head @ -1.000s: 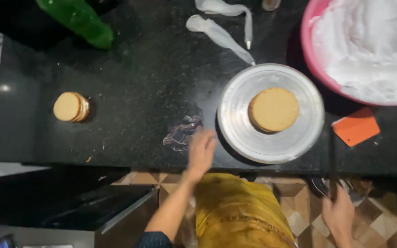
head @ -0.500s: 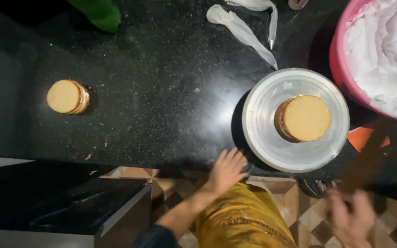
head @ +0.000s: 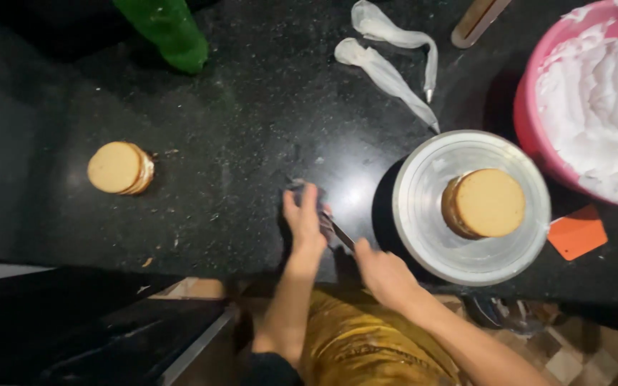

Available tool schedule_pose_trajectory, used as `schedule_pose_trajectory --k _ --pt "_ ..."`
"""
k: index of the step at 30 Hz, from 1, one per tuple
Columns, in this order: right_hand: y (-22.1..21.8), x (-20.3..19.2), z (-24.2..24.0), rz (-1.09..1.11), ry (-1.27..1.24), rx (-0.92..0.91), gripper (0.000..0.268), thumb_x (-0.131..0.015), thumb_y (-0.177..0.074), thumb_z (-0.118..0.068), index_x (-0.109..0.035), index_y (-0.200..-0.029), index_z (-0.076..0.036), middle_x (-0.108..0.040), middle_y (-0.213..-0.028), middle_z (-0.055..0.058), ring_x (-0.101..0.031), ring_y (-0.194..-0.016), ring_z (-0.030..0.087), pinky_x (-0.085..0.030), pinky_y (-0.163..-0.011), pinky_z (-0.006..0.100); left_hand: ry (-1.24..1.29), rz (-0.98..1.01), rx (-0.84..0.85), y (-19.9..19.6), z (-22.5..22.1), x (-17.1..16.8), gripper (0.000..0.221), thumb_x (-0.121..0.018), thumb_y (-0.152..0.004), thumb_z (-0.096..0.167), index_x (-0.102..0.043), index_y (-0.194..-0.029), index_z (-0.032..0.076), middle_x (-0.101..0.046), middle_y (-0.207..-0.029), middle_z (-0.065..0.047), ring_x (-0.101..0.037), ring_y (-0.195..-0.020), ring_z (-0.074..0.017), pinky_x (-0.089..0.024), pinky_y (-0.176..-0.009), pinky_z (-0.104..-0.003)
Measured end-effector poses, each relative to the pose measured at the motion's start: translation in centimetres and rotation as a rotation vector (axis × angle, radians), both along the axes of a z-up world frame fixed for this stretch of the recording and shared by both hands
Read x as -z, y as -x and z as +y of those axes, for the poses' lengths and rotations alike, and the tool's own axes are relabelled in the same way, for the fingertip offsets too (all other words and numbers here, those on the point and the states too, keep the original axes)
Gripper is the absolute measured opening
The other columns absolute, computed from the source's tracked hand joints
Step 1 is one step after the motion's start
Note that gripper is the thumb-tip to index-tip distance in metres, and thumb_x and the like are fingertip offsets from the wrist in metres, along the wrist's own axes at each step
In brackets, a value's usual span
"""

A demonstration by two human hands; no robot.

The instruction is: The person smooths white frosting around the side of a cake on a turntable using an orange plastic scraper, rotating the turntable with one hand. They then lift the frosted cake onto a tray with a spatula, place a plain cake layer on the turntable, and scoop and spread frosting onto the layer with a spatula.

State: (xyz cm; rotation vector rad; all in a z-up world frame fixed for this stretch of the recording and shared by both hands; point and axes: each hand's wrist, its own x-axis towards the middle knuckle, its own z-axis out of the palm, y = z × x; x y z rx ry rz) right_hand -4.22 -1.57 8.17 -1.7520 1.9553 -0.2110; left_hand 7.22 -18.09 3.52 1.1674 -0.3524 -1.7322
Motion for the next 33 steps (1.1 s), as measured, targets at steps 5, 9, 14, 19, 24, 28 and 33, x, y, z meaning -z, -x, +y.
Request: schedule_pose_trajectory --k 5,9,14,19,24,28,33 --pt "7.1 -3.7 11.8 -0.399 -0.043 0.128 0.02 -0.061 -0.102 -0.02 -0.053 -0.094 -0.003 -0.067 -0.074 0.021 -0.066 -0.073 0.04 -0.051 -0.061 0.044 0.88 -1.478 0.271 -1.6 -7.2 2.3 0.07 -0.07 -0.092 0.029 -0.041 -0.15 0.005 -0.051 -0.148 -0.025 -0.047 -0.132 -0.0465 -0.039 -0.103 -0.061" --pt "11.7 -6.4 19.3 -0.717 -0.024 0.467 0.018 -0.059 -0.101 -0.016 -0.068 -0.092 -0.004 -0.076 -0.075 0.01 -0.077 -0.07 0.023 -0.06 -0.066 0.034 1.096 -1.825 0.574 4.5 -9.4 4.0 0.066 -0.065 -0.092 0.042 -0.047 -0.146 0.008 -0.048 -0.152 -0.023 -0.039 -0.139 -0.0465 -0.031 -0.107 -0.065" --pt "24.2 -12.5 20.4 -0.625 0.274 1.121 0.044 -0.048 -0.082 0.002 -0.063 -0.122 -0.008 -0.072 -0.087 0.009 -0.07 -0.076 0.02 -0.056 -0.07 0.035 1.454 -1.665 0.867 9.1 6.1 1.3 0.062 -0.058 -0.092 0.031 -0.049 -0.144 -0.001 -0.046 -0.153 -0.023 -0.039 -0.144 -0.0441 -0.028 -0.118 -0.059" --pt "41.2 -14.6 25.2 0.355 0.036 0.903 0.036 -0.066 -0.099 -0.033 -0.069 -0.13 -0.015 -0.074 -0.103 0.015 -0.071 -0.092 0.034 -0.057 -0.081 0.046 1.548 -1.393 1.262 6.3 13.8 -1.9 0.034 -0.066 -0.089 0.03 -0.063 -0.117 0.011 -0.061 -0.118 -0.013 -0.054 -0.12 -0.0339 -0.039 -0.107 -0.053" --pt "51.6 -11.7 23.8 0.599 -0.282 0.774 0.046 -0.065 -0.093 -0.047 -0.073 -0.134 -0.027 -0.078 -0.108 0.014 -0.073 -0.097 0.04 -0.059 -0.086 0.052 1.198 -2.05 0.82 2.5 6.8 -3.1 0.052 -0.069 -0.079 0.034 -0.063 -0.122 0.006 -0.059 -0.133 -0.019 -0.054 -0.121 -0.038 -0.044 -0.091 -0.054" --pt "51.4 -5.9 22.8 0.324 -0.091 0.496 0.042 -0.066 -0.092 -0.045 -0.074 -0.123 -0.018 -0.076 -0.105 0.015 -0.073 -0.095 0.038 -0.059 -0.083 0.048 0.961 -1.803 0.819 5.9 13.5 -1.0 0.053 -0.07 -0.086 0.031 -0.061 -0.132 0.007 -0.061 -0.134 -0.018 -0.054 -0.123 -0.037 -0.042 -0.103 -0.057" --pt "43.9 -6.0 18.8 -0.054 -0.095 0.534 0.038 -0.07 -0.091 -0.035 -0.074 -0.122 -0.014 -0.074 -0.086 0.018 -0.073 -0.074 0.031 -0.057 -0.069 0.042 0.976 -1.021 0.775 14.9 24.8 2.3 0.076 -0.081 -0.066 0.037 -0.058 -0.131 0.004 -0.061 -0.129 -0.016 -0.058 -0.12 -0.039 -0.047 -0.1 -0.05"
